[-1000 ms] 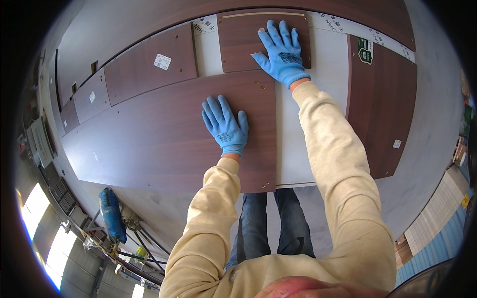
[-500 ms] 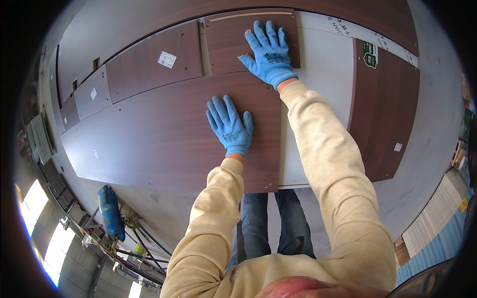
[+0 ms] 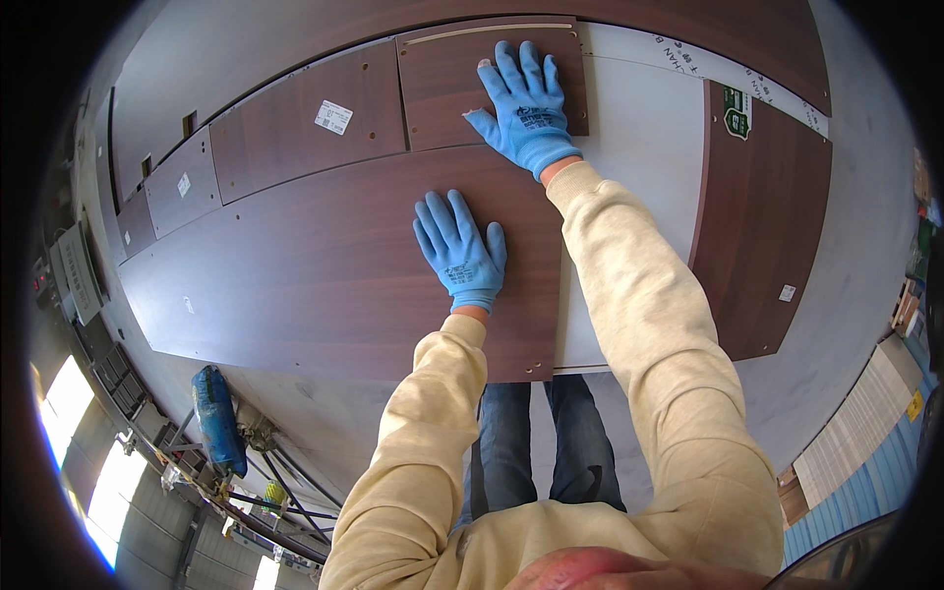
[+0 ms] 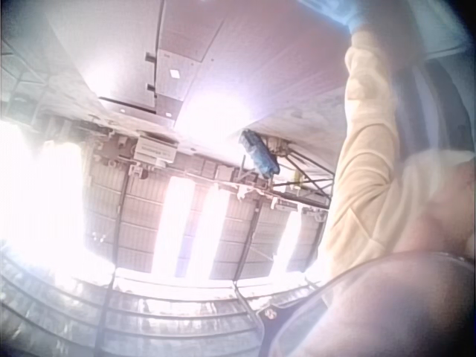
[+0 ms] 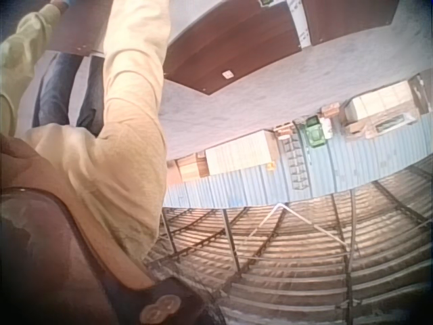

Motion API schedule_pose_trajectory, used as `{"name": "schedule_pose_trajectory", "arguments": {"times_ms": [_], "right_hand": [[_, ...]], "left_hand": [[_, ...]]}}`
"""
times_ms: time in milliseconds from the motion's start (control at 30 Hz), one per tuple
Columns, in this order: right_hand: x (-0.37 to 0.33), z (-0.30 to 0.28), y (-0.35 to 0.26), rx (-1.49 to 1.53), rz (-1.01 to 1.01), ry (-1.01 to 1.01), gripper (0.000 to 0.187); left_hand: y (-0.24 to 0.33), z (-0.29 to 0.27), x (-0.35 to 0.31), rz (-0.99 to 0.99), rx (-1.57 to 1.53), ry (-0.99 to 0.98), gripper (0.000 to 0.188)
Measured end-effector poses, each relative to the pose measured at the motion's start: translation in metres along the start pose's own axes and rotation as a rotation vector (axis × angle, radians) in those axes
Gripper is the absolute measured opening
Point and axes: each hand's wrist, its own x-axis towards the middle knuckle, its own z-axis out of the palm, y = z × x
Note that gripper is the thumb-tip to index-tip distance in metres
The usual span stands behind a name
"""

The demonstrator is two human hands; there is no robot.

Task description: The person wipes the surface of a large brown wood panel with a cloth, then lifts and stacks it with other panels. The person repeats this process with smaller wood pieces, wiping each before stacking them on a workbench.

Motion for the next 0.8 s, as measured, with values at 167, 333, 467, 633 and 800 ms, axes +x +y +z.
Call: {"name": "schedule_pose_trajectory", "arguments": {"times_ms": [167,333,467,633,800], "right_hand": [[0.003,0.001,-0.004,-0.017,0.012,0.003,0.070],[0.002,0.003,-0.001,0.052,0.028,0.051,0.072],[0.001,-0.015,0.011,0.017,0.229,0.161,0.079],[-0.026,-0.011,0.041,0.083,0.544,0.219,0.079],[-0.028,-0.005,0.021,0.153,0.553,0.260,0.074]], "left_hand": [[-0.001,0.000,0.002,0.001,-0.011,0.004,0.075],[0.002,-0.001,0.002,0.009,-0.020,-0.001,0.075],[-0.003,0.001,0.001,-0.001,-0.026,0.022,0.075],[0.001,0.001,0.002,0.005,-0.009,0.010,0.074],[0.000,0.002,0.001,0.014,-0.022,0.020,0.074]]}}
